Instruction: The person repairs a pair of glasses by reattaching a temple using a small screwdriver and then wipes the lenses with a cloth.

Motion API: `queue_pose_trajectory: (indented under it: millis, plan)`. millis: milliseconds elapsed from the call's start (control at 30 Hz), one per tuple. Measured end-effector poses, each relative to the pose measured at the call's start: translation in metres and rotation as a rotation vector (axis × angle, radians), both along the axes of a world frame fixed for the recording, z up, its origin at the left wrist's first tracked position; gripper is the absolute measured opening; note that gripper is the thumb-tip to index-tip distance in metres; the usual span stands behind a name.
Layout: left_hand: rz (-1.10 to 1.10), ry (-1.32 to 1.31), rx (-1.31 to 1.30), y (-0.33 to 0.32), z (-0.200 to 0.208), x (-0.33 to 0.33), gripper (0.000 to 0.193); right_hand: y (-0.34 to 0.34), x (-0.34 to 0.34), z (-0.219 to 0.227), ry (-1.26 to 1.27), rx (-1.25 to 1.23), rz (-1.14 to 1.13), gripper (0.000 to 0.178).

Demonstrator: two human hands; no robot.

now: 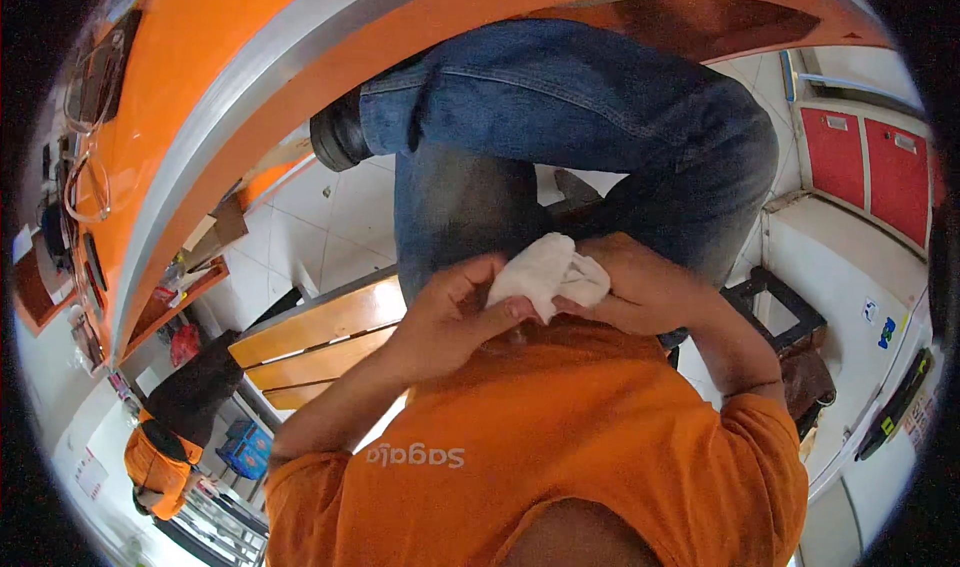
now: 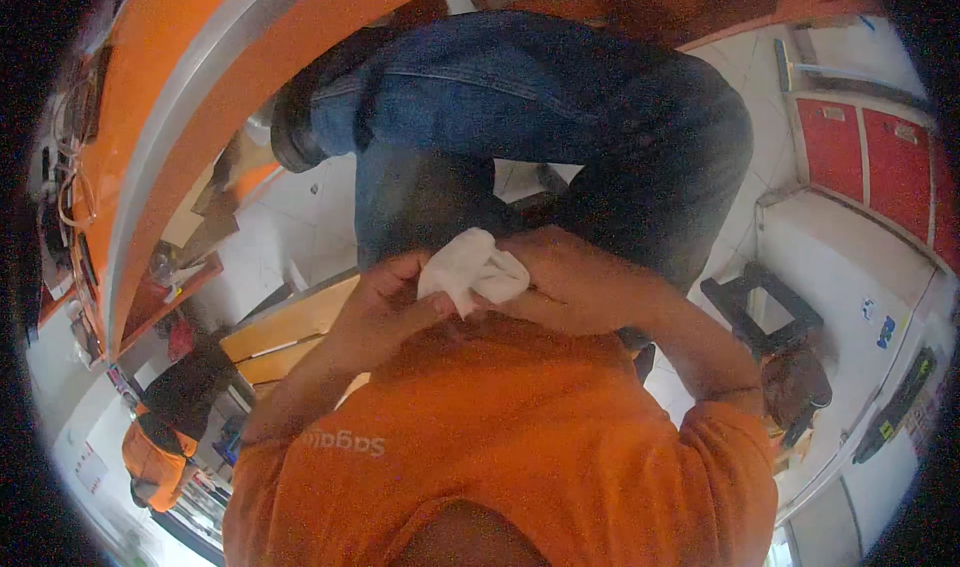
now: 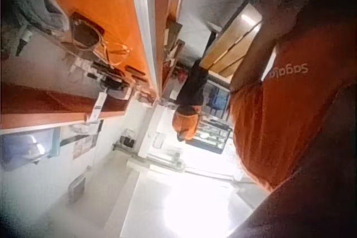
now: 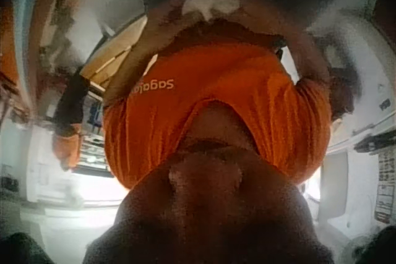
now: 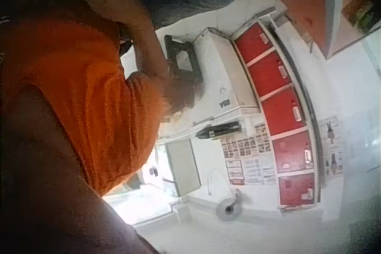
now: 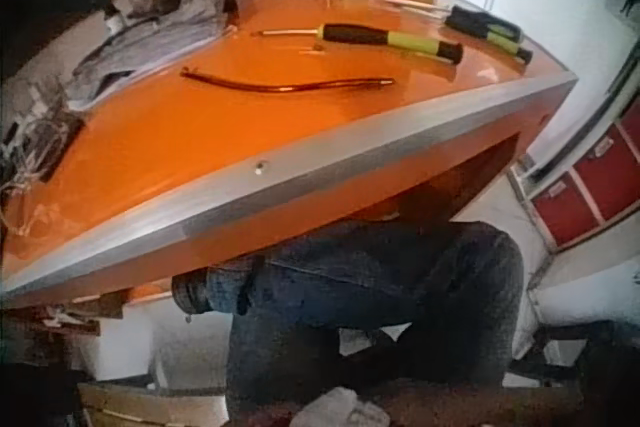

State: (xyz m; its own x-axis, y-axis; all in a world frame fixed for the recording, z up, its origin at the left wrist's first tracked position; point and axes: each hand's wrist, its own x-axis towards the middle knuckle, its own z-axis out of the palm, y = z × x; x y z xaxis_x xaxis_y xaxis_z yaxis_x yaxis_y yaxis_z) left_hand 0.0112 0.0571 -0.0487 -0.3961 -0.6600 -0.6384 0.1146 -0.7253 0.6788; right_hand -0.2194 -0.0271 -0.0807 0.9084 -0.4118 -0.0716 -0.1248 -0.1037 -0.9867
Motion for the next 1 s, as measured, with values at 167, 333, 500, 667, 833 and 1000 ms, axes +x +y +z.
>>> queue_pose_trajectory:
  millis: [167,333,500,667,833,1000]
  plan:
    - [0.239,0.088,-0.011,0.011,0.000,-0.011,0.020,0.013,0.002,0.007,-0.120,0.382,-0.353,0.029]
    - [0.094,-0.168,-0.172,0.009,0.007,-0.015,0.019,0.016,0.018,0.009,-0.187,0.493,-0.461,0.027]
    - [-0.153,-0.510,-0.706,0.000,0.008,-0.012,0.018,0.020,0.019,0.009,-0.072,0.630,-0.426,0.026]
    - [-0.104,-0.706,-0.899,0.004,-0.012,-0.021,0.020,0.040,0.035,0.014,-0.241,0.875,-0.652,0.026]
    - [-0.085,-0.900,-1.131,-0.011,-0.043,-0.019,0.019,0.033,0.053,0.005,-0.067,0.573,-0.794,0.024]
    - [0.014,-0.950,-1.100,-0.022,-0.074,-0.014,0.016,0.016,0.077,-0.026,-0.162,0.649,-0.840,0.025]
